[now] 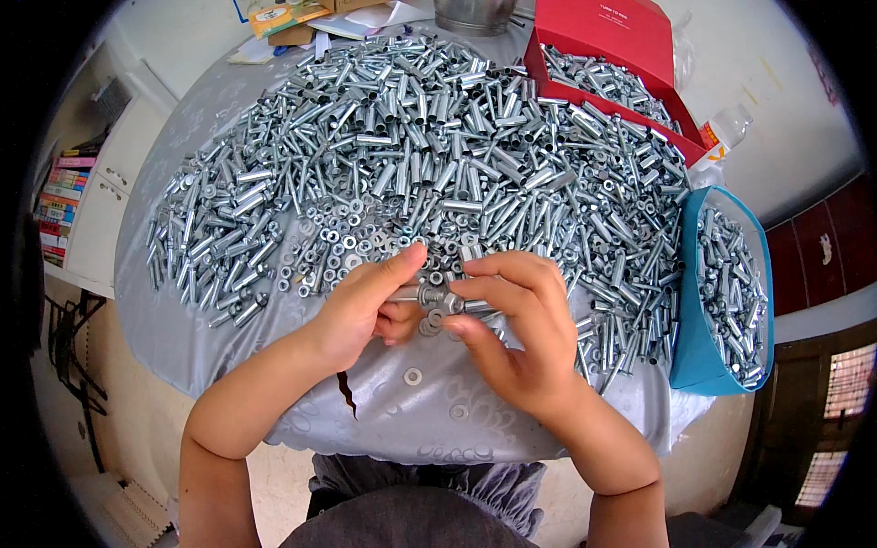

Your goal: The person repeatedly picks up metal bolts and washers from a large pile on a table, threads the washers onto the bolts by hand, and places the assembled units into a blue container. The process is continuous and repetitive throughout the clip.

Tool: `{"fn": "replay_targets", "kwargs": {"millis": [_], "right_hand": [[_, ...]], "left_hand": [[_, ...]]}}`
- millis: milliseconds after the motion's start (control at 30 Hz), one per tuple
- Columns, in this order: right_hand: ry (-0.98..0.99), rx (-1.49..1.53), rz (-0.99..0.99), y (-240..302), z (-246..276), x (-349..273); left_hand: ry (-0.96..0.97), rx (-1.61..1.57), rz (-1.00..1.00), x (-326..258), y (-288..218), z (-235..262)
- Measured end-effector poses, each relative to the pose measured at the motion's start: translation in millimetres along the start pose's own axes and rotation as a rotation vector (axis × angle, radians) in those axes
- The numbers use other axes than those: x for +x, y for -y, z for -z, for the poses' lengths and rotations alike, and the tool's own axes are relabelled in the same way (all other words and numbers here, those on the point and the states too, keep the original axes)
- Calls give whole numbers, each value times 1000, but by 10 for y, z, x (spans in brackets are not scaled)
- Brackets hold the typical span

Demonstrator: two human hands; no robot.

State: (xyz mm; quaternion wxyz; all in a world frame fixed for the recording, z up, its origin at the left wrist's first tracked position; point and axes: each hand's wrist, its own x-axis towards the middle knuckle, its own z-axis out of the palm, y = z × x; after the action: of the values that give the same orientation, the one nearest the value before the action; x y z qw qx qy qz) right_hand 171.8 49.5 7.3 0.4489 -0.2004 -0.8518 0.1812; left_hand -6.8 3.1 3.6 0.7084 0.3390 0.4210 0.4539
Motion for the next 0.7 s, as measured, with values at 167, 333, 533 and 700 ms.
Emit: {"fn": "replay_targets", "kwargs": {"millis": [167,333,533,700], "right_hand": [[54,37,-18,4,17,17],[86,102,-55,12,7,22],[151,168,-108,16,19,23],[232,223,-198,58,15,16]], "left_hand": [[31,93,23,22,-5,10],[56,131,-43,8,8,13],[6,266,-112,6,68,14],[-49,423,-219,-35,68,-15]]}}
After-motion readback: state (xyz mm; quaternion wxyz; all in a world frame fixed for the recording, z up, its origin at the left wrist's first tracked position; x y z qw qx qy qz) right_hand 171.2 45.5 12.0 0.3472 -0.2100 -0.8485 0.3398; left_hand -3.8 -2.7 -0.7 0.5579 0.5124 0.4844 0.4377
